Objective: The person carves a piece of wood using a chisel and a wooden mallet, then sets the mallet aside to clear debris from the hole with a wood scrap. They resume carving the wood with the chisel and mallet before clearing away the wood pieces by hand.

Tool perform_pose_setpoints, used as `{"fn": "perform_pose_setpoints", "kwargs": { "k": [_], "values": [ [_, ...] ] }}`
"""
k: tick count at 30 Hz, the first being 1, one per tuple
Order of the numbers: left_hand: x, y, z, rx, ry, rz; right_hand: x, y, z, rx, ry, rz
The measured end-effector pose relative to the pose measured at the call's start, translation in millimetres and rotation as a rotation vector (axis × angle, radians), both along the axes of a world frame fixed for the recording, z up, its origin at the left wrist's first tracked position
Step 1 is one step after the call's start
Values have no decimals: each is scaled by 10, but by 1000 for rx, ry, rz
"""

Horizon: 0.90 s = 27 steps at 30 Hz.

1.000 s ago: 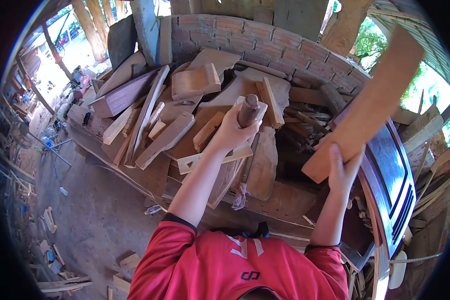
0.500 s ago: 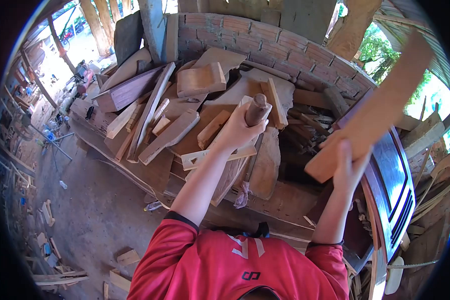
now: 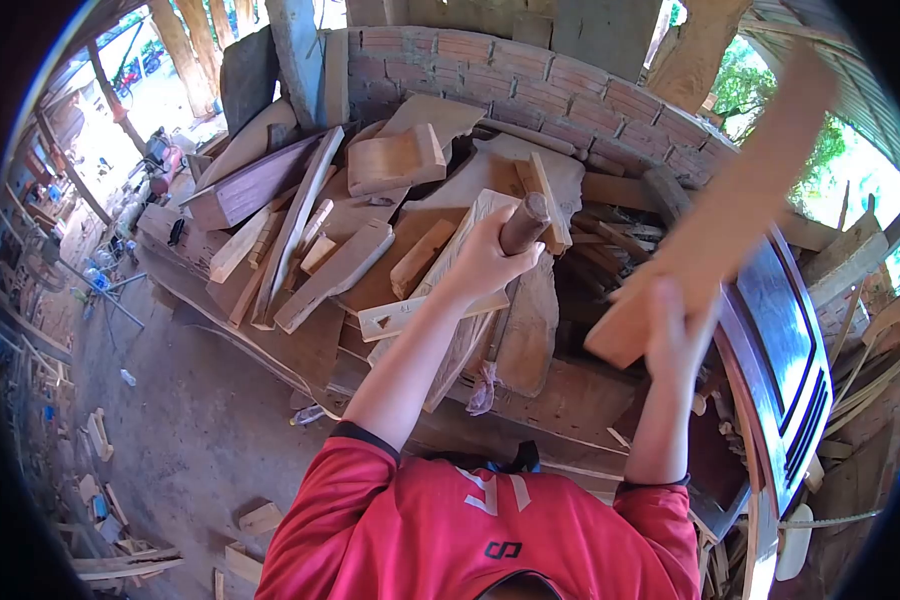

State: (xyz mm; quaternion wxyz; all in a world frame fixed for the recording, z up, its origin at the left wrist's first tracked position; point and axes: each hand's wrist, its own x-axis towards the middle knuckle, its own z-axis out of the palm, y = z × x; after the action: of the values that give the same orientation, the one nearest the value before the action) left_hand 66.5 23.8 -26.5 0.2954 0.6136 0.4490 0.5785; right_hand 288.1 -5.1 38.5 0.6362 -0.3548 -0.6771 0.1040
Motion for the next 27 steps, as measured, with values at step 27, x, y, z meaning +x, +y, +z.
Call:
{"fn": "perform_pose_setpoints", "kwargs": {
  "k": [27],
  "values": [
    [-101, -108, 80, 3, -138, -21, 135, -128, 257, -136, 358, 269]
  ]
}}
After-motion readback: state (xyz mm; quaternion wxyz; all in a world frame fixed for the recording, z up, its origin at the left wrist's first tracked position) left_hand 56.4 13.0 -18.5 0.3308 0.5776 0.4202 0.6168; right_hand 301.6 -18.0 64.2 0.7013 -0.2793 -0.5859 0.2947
